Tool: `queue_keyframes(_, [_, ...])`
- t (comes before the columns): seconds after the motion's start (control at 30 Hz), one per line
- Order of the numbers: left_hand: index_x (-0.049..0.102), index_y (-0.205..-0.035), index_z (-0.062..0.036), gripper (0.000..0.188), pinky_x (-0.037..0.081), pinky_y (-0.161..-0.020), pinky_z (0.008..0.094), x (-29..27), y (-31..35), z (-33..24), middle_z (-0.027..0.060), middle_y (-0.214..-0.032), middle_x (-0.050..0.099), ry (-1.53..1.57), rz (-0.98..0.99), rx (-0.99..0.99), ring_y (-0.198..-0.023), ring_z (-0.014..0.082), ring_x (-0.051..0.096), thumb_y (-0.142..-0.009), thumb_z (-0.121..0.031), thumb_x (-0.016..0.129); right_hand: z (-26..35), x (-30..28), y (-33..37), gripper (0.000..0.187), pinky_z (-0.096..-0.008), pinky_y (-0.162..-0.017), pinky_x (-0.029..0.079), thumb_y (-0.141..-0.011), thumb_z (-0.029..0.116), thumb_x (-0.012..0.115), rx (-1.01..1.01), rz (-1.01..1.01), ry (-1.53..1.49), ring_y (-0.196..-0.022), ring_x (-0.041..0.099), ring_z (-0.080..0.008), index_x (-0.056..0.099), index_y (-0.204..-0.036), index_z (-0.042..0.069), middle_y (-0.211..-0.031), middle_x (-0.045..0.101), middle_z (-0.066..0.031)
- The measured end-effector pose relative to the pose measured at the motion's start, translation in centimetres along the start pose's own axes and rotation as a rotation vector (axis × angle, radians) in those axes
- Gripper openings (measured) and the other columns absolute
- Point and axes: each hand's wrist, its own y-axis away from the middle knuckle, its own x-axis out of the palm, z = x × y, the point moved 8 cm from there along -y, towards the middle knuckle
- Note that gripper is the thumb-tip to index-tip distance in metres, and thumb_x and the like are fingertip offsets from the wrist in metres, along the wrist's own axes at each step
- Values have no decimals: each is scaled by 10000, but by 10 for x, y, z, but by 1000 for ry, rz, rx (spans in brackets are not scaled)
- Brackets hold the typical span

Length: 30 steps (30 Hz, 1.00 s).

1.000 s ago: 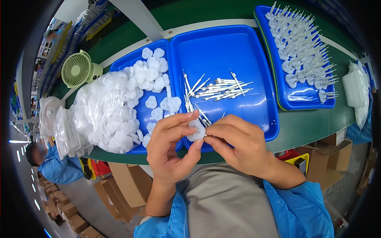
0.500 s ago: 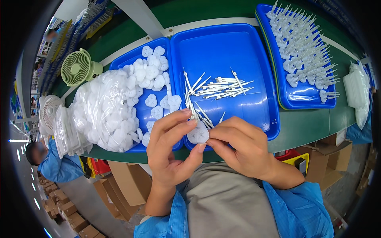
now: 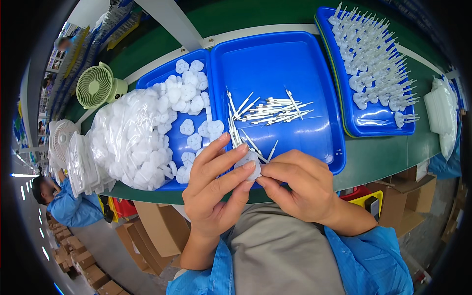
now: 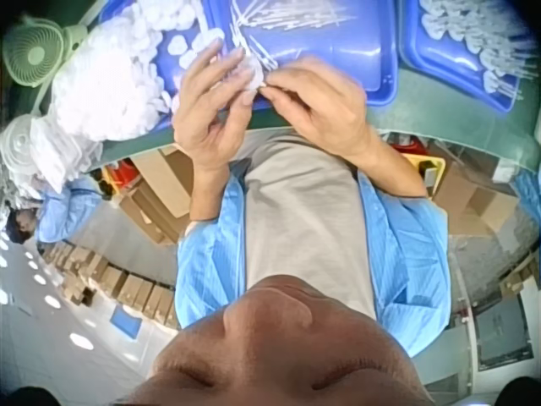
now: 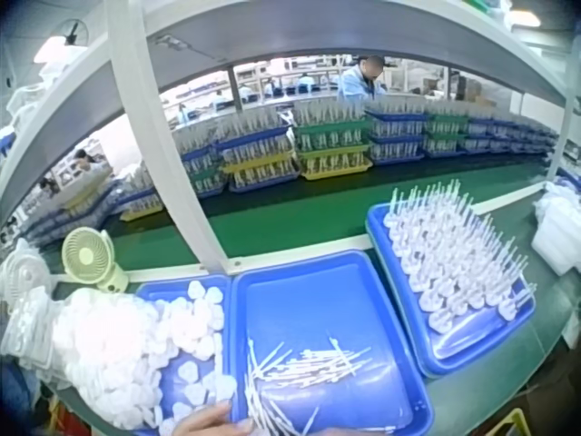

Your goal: The person assembles components by picking up plastic bases and inserting white needle shafts into them by hand, then placing the assembled parts onto a tray.

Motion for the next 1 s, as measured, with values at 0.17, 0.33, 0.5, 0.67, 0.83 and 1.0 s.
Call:
queue_keyframes(0.17, [870, -1192, -8, 296, 576, -1149, 468, 5, 1, 0, 177, -1267, 851, 38, 8, -31, -1382, 442, 717, -899, 31, 881, 1, -2, -2, 261, -370, -647, 604, -853, -33, 892, -13, -1, -3, -778, 753, -300, 768, -1083, -35, -959, 740, -150])
queue_keyframes(0.33, [865, -1195, 0, 284, 589, -1124, 438, 9, 5, 9, 182, -1273, 849, 104, -12, -138, -1321, 420, 764, -913, 38, 879, 1, -3, -8, 227, -381, -644, 589, -880, -44, 866, 15, 45, -17, -752, 729, -304, 765, -1083, -35, -935, 723, -149])
queue_keyframes(0.5, [852, -1192, 16, 293, 610, -1088, 419, 12, 2, 7, 196, -1282, 842, 42, 5, -30, -1307, 402, 773, -904, 53, 883, -13, -1, -4, 212, -378, -657, 592, -907, -46, 855, 177, 68, -87, -777, 740, -298, 776, -1101, -17, -965, 744, -143])
queue_keyframes(0.67, [813, -1255, 36, 384, 644, -1039, 403, 9, 7, 0, 255, -1340, 798, 158, -92, -75, -1263, 384, 787, -881, 61, 897, -11, -6, -8, 258, -373, -700, 626, -881, -36, 881, 85, 68, -80, -842, 774, -299, 797, -1123, -6, -1031, 776, -146])
queue_keyframes(0.83, [814, -1240, 21, 397, 666, -1031, 449, 1, 4, -11, 246, -1352, 764, 76, -90, -32, -1250, 389, 779, -855, 61, 903, -8, -8, -11, 289, -377, -717, 643, -860, -26, 896, 49, 70, -84, -874, 784, -294, 807, -1134, -5, -1060, 785, -141])
queue_keyframes(1.0, [843, -1178, -9, 325, 653, -936, 381, -2, -4, -6, 231, -1292, 778, -21, -33, 23, -1136, 347, 786, -860, 28, 896, -8, -7, -12, 302, -348, -692, 624, -886, 0, 904, 57, 93, -58, -847, 772, -265, 804, -1171, -5, -1074, 780, -146])
